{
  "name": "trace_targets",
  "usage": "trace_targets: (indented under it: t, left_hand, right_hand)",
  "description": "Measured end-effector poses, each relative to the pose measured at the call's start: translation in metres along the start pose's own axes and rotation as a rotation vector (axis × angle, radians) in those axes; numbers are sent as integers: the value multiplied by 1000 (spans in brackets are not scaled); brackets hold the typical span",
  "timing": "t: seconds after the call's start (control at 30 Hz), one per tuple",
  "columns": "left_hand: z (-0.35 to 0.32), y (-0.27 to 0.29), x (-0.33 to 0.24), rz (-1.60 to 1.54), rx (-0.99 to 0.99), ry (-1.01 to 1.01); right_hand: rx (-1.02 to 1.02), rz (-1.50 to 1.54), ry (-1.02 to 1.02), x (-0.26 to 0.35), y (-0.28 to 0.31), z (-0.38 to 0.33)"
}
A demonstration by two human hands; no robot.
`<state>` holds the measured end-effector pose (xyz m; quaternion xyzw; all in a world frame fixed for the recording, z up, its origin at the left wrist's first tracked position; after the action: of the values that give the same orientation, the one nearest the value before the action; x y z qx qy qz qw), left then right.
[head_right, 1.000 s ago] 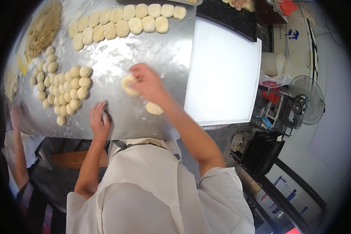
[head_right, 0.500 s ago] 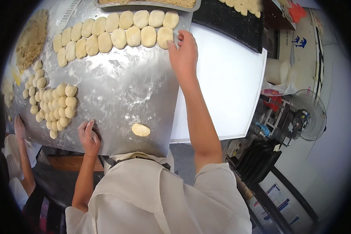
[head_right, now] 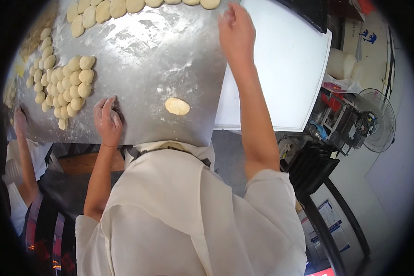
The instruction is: The person shapes small dough balls into flattened ovals on a stainless steel table, then brushes them with liquid and transfers them to a tray. The process is repeated continuously with multiple dough pieces.
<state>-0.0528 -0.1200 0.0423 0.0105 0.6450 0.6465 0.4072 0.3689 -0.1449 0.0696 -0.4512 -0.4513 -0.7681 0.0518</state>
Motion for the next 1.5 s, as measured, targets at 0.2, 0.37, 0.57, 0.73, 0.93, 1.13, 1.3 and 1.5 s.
trace_targets:
  t: [0.2,0.37,0.57,0.73,0.93,1.13,1.3,1.5]
  left_hand:
    - [8,-3,-4,-103,-67,-32]
    - [13,1,-6,-144,-116,-76]
    - [12,3,-6,-165,-113,-105]
    - [8,4,-5,-194,-131,-98]
    - [8,2,-3,-230,-114,-107]
    - [12,-10,-5,-454,16,-38]
    - [29,-48,-49,-775,237,130]
    - [48,-89,-83,-844,334,239]
  right_hand:
    - [230,-136,107,55,-32,-133]
    - [160,-446,321,96,-81,-168]
    - [218,-212,185,64,-72,-158]
    - [384,-142,-19,63,-39,-186]
    - [404,-101,-256,77,-38,-189]
    - [88,-143,203,88,-17,-182]
    - [-166,-51,-109,52,-3,-137]
    - [20,-477,290,70,-89,-124]
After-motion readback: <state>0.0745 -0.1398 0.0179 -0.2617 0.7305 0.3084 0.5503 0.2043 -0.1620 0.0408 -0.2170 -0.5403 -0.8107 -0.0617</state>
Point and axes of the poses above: each hand's wrist, its own z-axis towards the middle knuckle, its own y-axis out of the back of the hand, x = y × z, the point moved 10 cm from there along z, towards the middle knuckle, and after that the axes turned 2 degrees about -x, right-handed, at the moved point
